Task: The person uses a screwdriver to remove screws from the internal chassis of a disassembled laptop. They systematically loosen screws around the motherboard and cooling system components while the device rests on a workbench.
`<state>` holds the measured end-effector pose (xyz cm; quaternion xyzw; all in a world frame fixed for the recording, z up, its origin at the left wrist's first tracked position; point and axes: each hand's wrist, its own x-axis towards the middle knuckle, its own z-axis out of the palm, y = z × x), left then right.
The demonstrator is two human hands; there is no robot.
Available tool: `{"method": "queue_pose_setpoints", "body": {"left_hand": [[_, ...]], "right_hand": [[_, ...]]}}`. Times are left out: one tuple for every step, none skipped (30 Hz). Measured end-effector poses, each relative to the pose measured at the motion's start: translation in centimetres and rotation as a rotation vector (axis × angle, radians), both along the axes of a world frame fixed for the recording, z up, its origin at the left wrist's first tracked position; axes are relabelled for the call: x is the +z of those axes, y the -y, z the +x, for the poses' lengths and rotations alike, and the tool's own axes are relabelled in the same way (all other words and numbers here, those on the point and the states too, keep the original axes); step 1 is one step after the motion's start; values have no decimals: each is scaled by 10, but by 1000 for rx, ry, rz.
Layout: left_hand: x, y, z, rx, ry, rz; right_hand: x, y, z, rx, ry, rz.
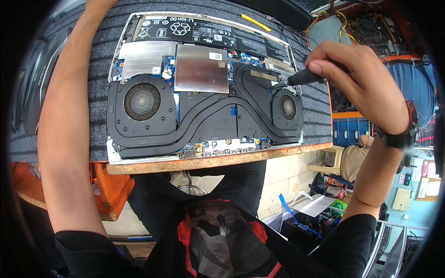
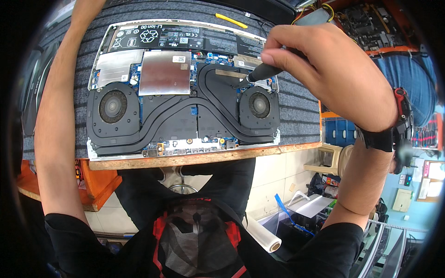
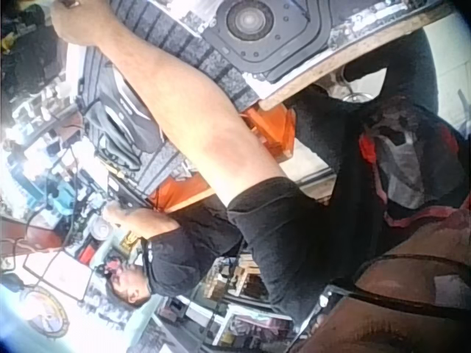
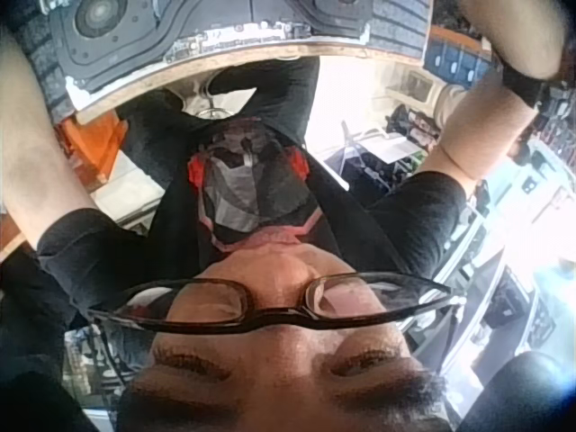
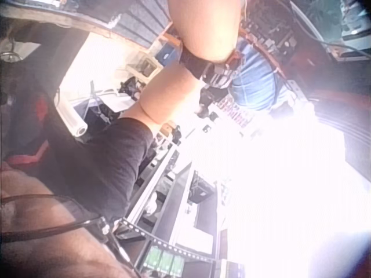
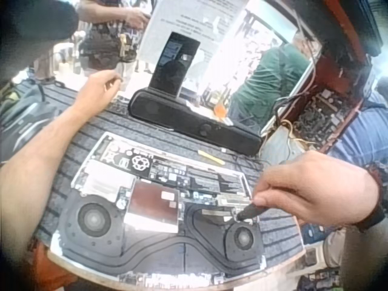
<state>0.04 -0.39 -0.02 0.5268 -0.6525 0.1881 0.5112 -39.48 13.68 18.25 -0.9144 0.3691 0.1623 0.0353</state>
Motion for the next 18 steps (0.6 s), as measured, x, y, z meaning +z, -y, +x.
{"method": "queue_pose_setpoints", "body": {"left_hand": [[0,1,0,-5,-6,-1],[0,1,-1,-1,-3,1],[0,1,-1,3,0,2],[0,1,-2,7,2,4],[0,0,-1,10,1,13],[1,0,0,13,0,22],[2,-1,0,17,-1,30],[2,-1,1,15,6,16],[2,-1,3,14,15,1],[3,-1,5,13,24,-14],[2,0,2,16,10,-1],[1,0,-1,20,-4,12],[0,0,-4,23,-17,26],[-3,0,-5,36,-12,29],[-8,0,-5,48,-6,32],[-6,-2,1,76,17,34],[-4,8,-9,56,-12,42],[-7,6,4,106,12,78]], "right_hand": [[-1,-1,-1,80,57,0],[-3,-1,-2,162,116,2],[-3,-4,-1,148,122,5],[-3,-6,1,132,127,9],[-1,-11,8,24,82,17],[-2,-10,8,-2,79,25],[-2,-9,9,-27,76,34],[-5,-4,3,27,112,41],[-4,-4,2,70,137,40],[-4,-3,0,114,162,39],[-4,-5,0,138,170,28],[-4,-5,-1,130,170,30],[-5,-4,-1,123,171,33],[-8,-2,-2,85,162,49],[-10,0,-4,46,153,65],[-11,4,-8,72,205,52],[6,-10,-15,44,214,9],[1,-3,-21,80,276,2]]}}
